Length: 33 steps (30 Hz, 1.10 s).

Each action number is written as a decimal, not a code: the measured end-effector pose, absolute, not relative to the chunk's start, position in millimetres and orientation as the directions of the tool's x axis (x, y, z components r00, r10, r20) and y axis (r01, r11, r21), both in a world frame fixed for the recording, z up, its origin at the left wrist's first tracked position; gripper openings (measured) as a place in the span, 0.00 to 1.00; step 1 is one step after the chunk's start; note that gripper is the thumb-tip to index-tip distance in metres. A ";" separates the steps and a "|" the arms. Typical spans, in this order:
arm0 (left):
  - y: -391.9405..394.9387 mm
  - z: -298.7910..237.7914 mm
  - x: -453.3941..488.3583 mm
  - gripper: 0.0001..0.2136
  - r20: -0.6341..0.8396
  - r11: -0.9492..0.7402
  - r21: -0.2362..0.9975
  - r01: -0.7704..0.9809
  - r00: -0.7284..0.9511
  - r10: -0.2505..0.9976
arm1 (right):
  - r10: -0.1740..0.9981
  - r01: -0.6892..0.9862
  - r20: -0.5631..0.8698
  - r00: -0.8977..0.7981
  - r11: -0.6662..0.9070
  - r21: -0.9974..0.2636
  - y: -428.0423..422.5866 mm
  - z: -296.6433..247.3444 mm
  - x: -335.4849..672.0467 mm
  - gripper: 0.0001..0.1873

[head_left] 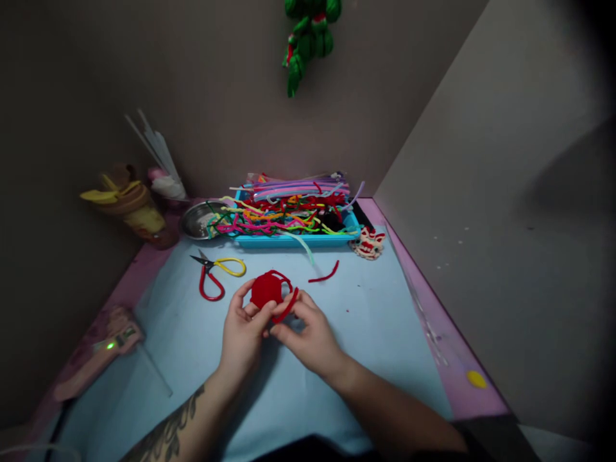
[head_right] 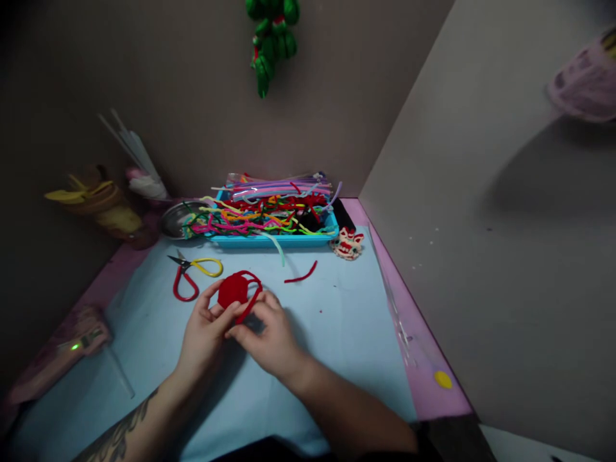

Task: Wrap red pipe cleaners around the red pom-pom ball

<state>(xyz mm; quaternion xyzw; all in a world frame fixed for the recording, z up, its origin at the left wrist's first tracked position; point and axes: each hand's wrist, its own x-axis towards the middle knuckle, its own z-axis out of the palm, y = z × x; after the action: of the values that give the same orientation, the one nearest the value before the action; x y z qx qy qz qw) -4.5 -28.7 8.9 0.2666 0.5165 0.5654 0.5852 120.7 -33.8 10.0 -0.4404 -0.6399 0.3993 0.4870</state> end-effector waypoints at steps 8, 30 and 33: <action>-29.7 3.7 -4.8 0.33 -0.304 0.268 0.924 -0.274 -0.100 0.947 | 0.998 -0.336 0.027 0.053 0.043 -0.941 -9.8 10.5 140.5 0.08; -30.6 7.8 -7.9 0.32 -0.303 0.279 0.893 -0.354 -0.015 0.953 | 0.996 0.136 -0.026 0.083 -0.037 -0.990 -17.8 -5.6 129.9 0.07; -31.1 9.0 -8.7 0.34 -0.308 0.293 0.889 -0.352 0.015 0.951 | 0.993 0.067 -0.052 0.106 -0.059 -0.996 -15.8 -10.7 130.9 0.09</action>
<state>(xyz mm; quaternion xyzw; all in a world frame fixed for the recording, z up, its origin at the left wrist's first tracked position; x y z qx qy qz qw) -8.7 -31.1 9.0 0.3093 0.4848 0.5077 0.6416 130.9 -15.8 -10.7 -0.5561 -0.4764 0.4692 0.4936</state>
